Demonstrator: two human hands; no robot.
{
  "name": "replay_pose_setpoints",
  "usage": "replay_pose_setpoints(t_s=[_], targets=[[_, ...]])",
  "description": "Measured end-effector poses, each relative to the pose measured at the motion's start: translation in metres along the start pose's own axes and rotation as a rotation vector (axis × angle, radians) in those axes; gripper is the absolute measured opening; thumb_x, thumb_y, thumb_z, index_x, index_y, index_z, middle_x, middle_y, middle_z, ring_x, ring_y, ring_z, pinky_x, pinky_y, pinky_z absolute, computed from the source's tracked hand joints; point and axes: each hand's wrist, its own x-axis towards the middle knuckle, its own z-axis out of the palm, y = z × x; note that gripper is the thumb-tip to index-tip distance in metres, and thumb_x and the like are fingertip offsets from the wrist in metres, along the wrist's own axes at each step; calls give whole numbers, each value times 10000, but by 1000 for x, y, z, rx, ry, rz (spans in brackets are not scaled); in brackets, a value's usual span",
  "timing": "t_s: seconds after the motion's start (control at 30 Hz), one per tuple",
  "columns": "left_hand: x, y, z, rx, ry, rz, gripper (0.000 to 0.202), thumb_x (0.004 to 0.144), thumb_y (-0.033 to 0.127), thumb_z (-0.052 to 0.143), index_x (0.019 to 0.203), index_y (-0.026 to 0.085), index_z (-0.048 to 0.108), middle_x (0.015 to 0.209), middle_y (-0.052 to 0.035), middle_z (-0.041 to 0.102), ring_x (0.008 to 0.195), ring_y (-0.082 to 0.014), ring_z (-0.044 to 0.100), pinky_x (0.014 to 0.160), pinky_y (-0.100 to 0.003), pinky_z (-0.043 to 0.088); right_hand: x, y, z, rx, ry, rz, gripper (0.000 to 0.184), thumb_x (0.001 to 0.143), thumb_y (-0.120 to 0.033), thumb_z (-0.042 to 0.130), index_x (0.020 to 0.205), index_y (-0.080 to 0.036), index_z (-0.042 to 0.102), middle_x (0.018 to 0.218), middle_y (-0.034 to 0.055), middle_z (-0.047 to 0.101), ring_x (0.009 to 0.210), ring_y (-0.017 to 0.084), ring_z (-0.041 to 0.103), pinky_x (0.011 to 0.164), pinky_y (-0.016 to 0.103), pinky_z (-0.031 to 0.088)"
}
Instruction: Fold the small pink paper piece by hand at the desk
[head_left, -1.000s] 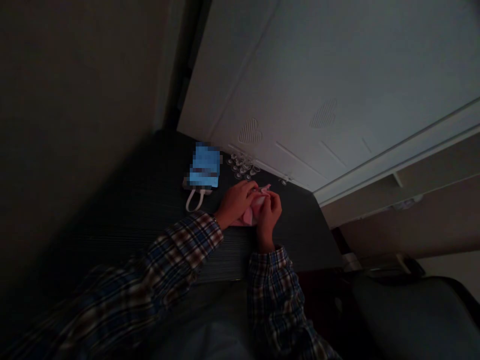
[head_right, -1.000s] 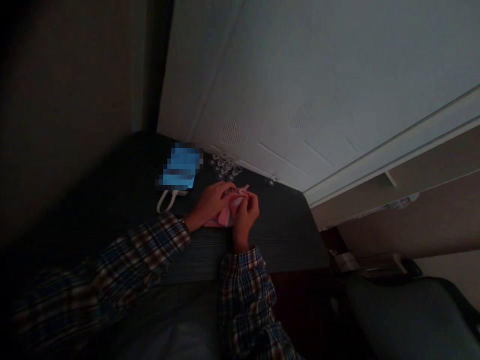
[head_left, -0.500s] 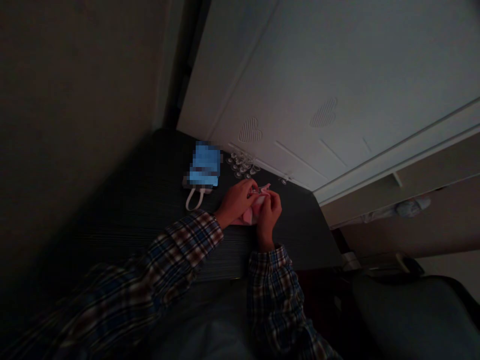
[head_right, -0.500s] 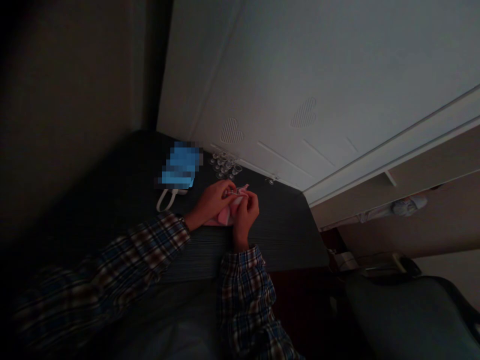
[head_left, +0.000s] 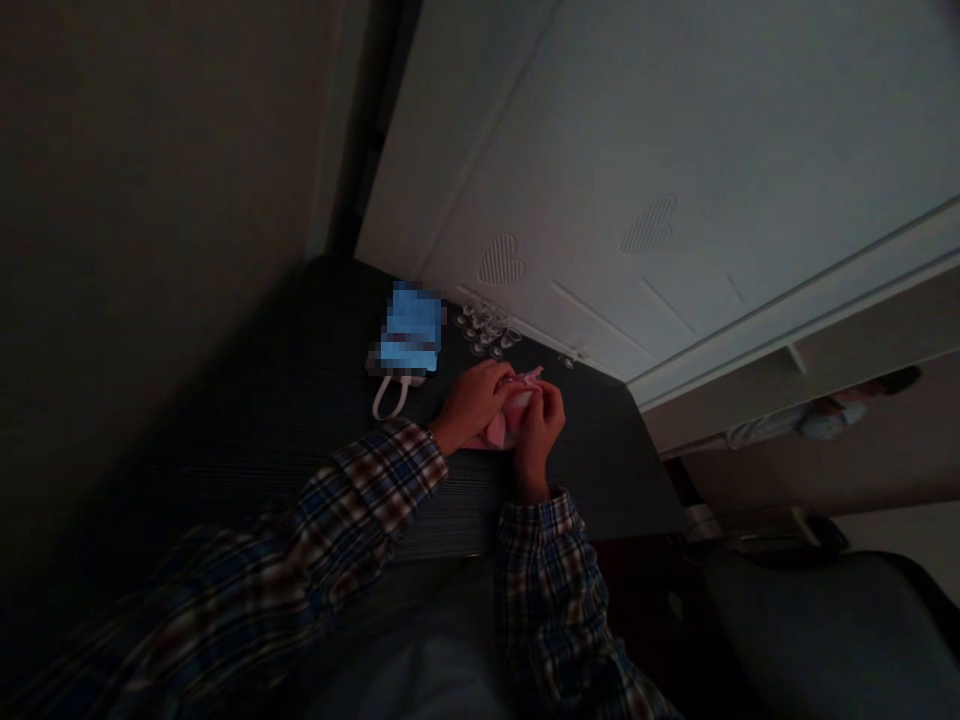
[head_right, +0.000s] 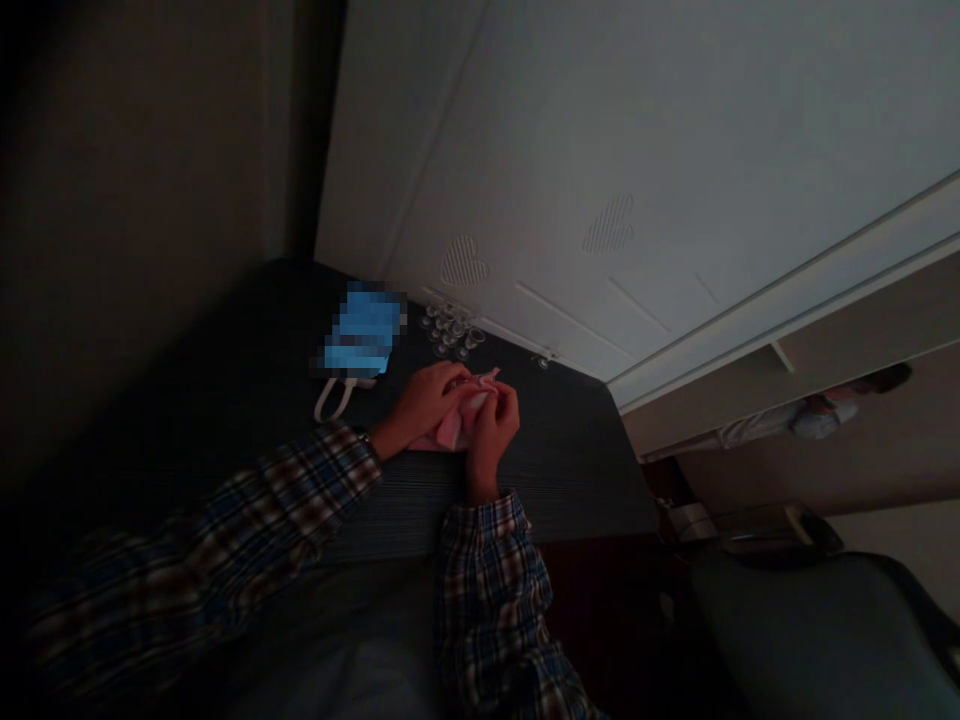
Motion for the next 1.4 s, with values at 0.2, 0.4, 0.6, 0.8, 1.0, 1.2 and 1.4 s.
replay_pose_setpoints(t_s=[0.2,0.4,0.6,0.8,1.0,1.2,1.4], targets=[[1,0,1,-49,13,-56,228,816,284,593,1018,188,551,841,-17,611,787,-163,585,706,-271,441,1,2,-1,1,4,1,231,862,-323,450,878,-149,601,876,30,627,820,145,571,786,269,440],[2,0,-1,9,16,0,108,825,251,568,918,204,596,870,-18,616,801,-159,575,722,-268,438,0,0,-1,-11,1,-8,234,861,-325,447,868,-150,601,876,31,631,829,146,574,796,274,441],[0,-1,2,-32,8,12,171,888,324,493,915,194,600,935,-36,646,869,-173,597,768,-278,444,0,-1,-1,-10,-5,-26,235,867,-318,446,873,-145,604,871,31,629,826,144,576,792,268,440],[-1,1,3,-27,-4,-66,269,857,357,552,1063,184,541,819,-24,630,762,-171,605,669,-264,431,0,0,0,0,-1,-7,232,862,-332,451,877,-151,595,867,25,621,813,141,567,780,265,442],[0,2,-1,1,-5,-2,181,835,298,579,994,211,574,827,-5,625,735,-153,582,638,-252,402,-1,1,-1,-8,-5,-23,234,858,-322,456,880,-139,601,878,41,630,823,148,575,786,270,441],[0,0,0,21,3,27,267,889,417,484,874,187,618,881,-38,635,823,-175,590,717,-279,423,-1,-1,-1,7,-2,-18,226,861,-313,455,869,-142,602,854,28,623,804,142,572,774,267,440],[-2,1,2,4,-28,-3,239,902,385,473,919,178,593,930,-50,649,872,-181,607,751,-280,440,-1,-2,0,4,-4,-8,221,861,-314,452,861,-151,600,849,23,623,801,143,569,768,269,438]])
